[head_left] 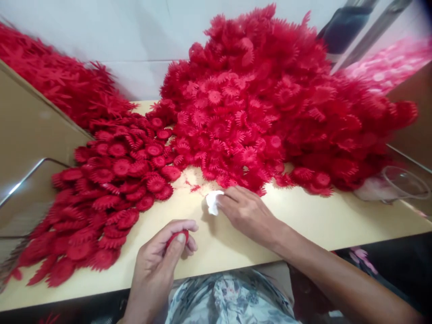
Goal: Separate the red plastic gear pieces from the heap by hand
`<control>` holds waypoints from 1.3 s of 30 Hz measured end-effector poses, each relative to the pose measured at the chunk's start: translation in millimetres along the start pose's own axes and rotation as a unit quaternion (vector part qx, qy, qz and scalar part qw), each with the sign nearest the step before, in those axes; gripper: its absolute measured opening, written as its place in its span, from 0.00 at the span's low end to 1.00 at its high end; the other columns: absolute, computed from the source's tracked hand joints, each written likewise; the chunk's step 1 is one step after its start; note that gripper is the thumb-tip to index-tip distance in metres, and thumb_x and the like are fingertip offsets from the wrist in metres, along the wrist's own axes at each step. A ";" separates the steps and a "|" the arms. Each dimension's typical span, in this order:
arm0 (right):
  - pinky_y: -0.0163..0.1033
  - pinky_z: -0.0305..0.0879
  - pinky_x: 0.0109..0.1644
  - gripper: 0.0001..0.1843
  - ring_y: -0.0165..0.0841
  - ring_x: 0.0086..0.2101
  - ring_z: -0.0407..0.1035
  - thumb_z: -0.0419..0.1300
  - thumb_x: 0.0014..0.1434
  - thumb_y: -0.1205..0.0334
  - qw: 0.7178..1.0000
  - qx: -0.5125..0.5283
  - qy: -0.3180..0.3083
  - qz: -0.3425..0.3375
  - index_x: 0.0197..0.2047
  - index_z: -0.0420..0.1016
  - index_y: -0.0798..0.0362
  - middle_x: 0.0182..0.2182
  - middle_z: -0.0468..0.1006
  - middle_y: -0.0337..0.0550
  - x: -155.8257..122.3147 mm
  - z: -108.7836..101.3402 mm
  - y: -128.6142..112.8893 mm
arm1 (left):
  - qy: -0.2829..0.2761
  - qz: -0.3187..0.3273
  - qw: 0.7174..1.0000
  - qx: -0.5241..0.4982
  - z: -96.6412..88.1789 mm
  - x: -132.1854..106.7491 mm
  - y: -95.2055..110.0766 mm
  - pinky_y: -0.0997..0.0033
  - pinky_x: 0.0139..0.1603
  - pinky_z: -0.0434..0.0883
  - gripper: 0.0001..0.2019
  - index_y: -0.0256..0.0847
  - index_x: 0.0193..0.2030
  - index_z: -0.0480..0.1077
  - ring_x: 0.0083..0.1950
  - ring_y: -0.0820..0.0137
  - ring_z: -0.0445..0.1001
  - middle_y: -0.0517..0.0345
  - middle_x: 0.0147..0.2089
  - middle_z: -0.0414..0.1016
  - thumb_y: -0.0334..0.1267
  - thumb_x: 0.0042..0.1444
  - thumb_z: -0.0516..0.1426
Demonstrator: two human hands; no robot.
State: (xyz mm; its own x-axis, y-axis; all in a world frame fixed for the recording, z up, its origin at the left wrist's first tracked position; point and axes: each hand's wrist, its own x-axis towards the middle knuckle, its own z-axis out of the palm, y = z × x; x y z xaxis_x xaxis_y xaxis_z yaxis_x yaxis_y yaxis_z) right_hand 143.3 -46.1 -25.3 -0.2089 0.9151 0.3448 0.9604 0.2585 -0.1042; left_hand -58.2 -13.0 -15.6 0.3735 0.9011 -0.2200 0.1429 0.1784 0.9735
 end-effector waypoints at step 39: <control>0.40 0.45 0.33 0.12 0.33 0.28 0.55 0.53 0.58 0.72 0.982 -0.133 0.087 -0.100 0.24 0.71 0.56 0.22 0.68 0.42 91.1 36.0 2.7 | 0.053 0.052 0.995 0.063 -36.6 -12.3 -5.4 0.78 0.32 0.69 0.10 0.43 0.37 0.74 0.30 0.72 0.71 0.58 0.29 0.72 0.40 0.57 0.52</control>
State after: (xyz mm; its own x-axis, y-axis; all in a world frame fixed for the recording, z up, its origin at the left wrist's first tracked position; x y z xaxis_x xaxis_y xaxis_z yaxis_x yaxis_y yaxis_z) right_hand 120.2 49.1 -27.7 -0.3857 0.7812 0.4909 0.9225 0.3162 0.2216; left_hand -97.1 -10.6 -15.9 0.2949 0.9499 -0.1039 0.2238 0.0370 0.9739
